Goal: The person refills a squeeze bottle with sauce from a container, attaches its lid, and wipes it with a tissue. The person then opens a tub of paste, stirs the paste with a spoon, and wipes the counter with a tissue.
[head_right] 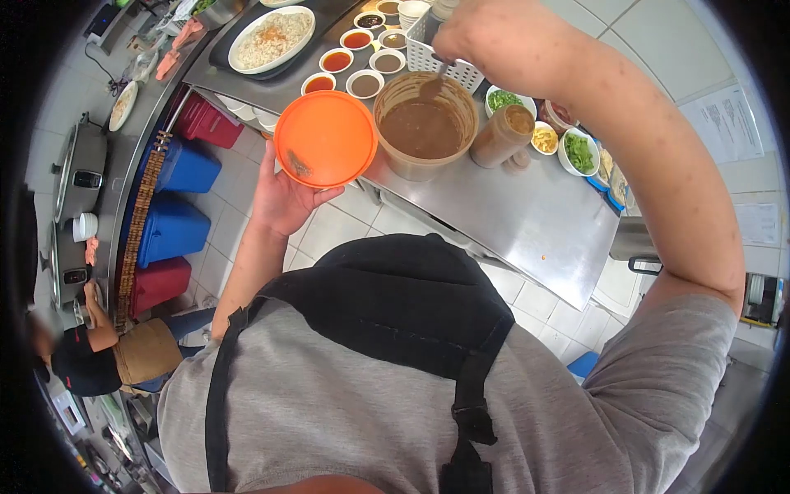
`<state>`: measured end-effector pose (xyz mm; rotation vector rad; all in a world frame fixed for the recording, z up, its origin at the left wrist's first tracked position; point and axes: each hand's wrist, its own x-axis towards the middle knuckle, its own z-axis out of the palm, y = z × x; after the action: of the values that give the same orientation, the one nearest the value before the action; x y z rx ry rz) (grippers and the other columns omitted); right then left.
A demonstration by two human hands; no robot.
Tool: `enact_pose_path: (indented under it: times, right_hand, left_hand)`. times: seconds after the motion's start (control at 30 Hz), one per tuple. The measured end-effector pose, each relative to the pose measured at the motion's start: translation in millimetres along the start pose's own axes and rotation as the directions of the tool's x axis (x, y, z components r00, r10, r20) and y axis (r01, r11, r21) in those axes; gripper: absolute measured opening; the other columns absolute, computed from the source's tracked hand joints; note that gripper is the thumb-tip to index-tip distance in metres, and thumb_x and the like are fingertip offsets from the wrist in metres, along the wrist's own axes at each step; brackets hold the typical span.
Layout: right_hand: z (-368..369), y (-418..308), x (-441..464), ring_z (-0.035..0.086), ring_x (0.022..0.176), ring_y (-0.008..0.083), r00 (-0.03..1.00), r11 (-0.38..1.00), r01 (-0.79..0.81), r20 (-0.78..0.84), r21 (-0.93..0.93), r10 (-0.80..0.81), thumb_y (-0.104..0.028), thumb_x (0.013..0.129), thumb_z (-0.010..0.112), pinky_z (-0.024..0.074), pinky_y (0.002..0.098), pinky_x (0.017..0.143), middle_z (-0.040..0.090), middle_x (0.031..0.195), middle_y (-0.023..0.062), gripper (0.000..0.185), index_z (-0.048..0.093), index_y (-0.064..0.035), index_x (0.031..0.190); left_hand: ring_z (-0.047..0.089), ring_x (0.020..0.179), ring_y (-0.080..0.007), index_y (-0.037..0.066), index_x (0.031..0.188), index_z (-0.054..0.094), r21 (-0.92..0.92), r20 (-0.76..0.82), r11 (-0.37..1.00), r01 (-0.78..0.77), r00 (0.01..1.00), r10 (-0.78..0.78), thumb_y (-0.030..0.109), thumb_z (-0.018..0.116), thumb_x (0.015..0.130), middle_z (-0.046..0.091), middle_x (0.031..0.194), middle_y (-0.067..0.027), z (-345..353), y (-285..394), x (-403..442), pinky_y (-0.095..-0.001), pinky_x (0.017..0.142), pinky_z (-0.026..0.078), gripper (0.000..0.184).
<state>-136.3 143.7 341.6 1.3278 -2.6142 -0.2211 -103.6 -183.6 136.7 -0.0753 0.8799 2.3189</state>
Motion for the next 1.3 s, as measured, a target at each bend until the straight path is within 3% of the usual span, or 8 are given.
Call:
enact_pose_path:
  times: [0.13,0.33,0.43,0.63,0.73,0.93,1.13,1.3]
  right_hand:
    - [-18.4,-13.0,-18.0,0.059,0.08,0.0308,0.991,1.0,0.0,0.134,-0.03,0.004,-0.001,0.072,0.062,0.047,0.0405,0.077,0.06,0.076,0.0071,0.02,0.066,-0.0085,0.089]
    - [-10.0,-11.2,-16.7,0.058,0.081,0.0312,0.994,0.992,-0.105,-0.051,-0.073,0.101,0.001,0.07,0.065,0.0471,0.0421,0.077,0.059,0.076,0.0084,0.018,0.065,-0.0074,0.086]
    - [-16.3,-16.4,-22.3,0.058,0.082,0.0312,0.996,0.995,-0.082,0.03,-0.048,0.084,0.002,0.07,0.065,0.0471,0.0422,0.077,0.059,0.076,0.0087,0.02,0.065,-0.0074,0.087]
    - [-5.4,-15.9,-11.5,0.058,0.083,0.0291,0.999,0.999,0.015,-0.046,0.036,-0.013,-0.002,0.068,0.067,0.0467,0.0405,0.078,0.059,0.077,0.0076,0.026,0.065,-0.0079,0.093]
    - [20.2,-3.1,-2.2,0.059,0.086,0.0268,0.971,0.974,0.2,-0.108,-0.103,-0.211,-0.004,0.065,0.068,0.0465,0.0389,0.08,0.059,0.079,0.0061,0.029,0.065,-0.0079,0.093]
    - [13.3,1.5,-22.8,0.059,0.089,0.0242,0.971,0.997,0.077,0.225,0.027,-0.081,-0.007,0.068,0.063,0.046,0.0353,0.084,0.061,0.085,0.0046,0.027,0.064,-0.0058,0.095]
    - [25.4,2.1,-7.6,0.058,0.087,0.0242,0.964,0.96,0.249,-0.067,-0.129,-0.259,-0.008,0.065,0.064,0.0459,0.0358,0.083,0.061,0.085,0.0043,0.027,0.063,-0.008,0.092]
    - [18.1,-12.7,-30.5,0.06,0.084,0.0271,0.992,0.997,0.073,0.102,-0.031,-0.07,-0.008,0.068,0.063,0.0477,0.0364,0.084,0.062,0.081,0.0077,0.02,0.066,-0.0073,0.087]
  left_hand:
    - [0.055,0.126,-0.0376,0.01,0.151,0.031,0.003,0.007,1.0,-0.001,1.0,0.001,0.068,0.026,0.098,0.046,0.147,-0.0193,-3.6,3.9,-1.8,-0.053,0.097,0.053,0.079]
    - [0.056,0.125,-0.0379,0.01,0.151,0.032,0.001,-0.019,1.0,0.001,1.0,-0.001,0.069,0.026,0.098,0.047,0.146,-0.0191,-4.0,-3.9,1.1,-0.0529,0.097,0.054,0.079]
    - [0.056,0.125,-0.0379,0.009,0.15,0.033,-0.011,-0.017,1.0,0.015,1.0,-0.015,0.069,0.027,0.098,0.048,0.145,-0.0187,-2.0,-3.7,-1.6,-0.0532,0.097,0.053,0.079]
    - [0.057,0.124,-0.0379,0.009,0.15,0.034,-0.04,-0.029,0.999,-0.013,1.0,0.012,0.068,0.028,0.098,0.049,0.144,-0.0186,-2.6,-11.8,-0.1,-0.0532,0.097,0.054,0.079]
    - [0.057,0.124,-0.0378,0.009,0.15,0.034,-0.049,-0.043,0.999,-0.007,0.999,0.005,0.068,0.028,0.098,0.048,0.145,-0.0186,-1.8,-11.5,1.4,-0.0535,0.097,0.053,0.078]
    - [0.057,0.124,-0.0376,0.009,0.15,0.034,0.014,-0.076,0.999,-0.041,0.996,0.042,0.066,0.027,0.099,0.048,0.145,-0.0183,2.7,-13.8,-1.1,-0.0529,0.097,0.054,0.077]
    - [0.063,0.116,-0.0316,0.01,0.148,0.036,0.127,-0.115,0.99,-0.054,0.991,0.069,0.066,0.024,0.1,0.054,0.139,-0.0157,9.6,-12.4,0.2,-0.0471,0.089,0.059,0.075]
    - [0.066,0.112,-0.0316,0.008,0.147,0.037,0.175,-0.133,0.984,-0.028,0.99,0.052,0.065,0.024,0.1,0.056,0.136,-0.0165,13.6,-8.9,3.7,-0.0462,0.086,0.06,0.075]
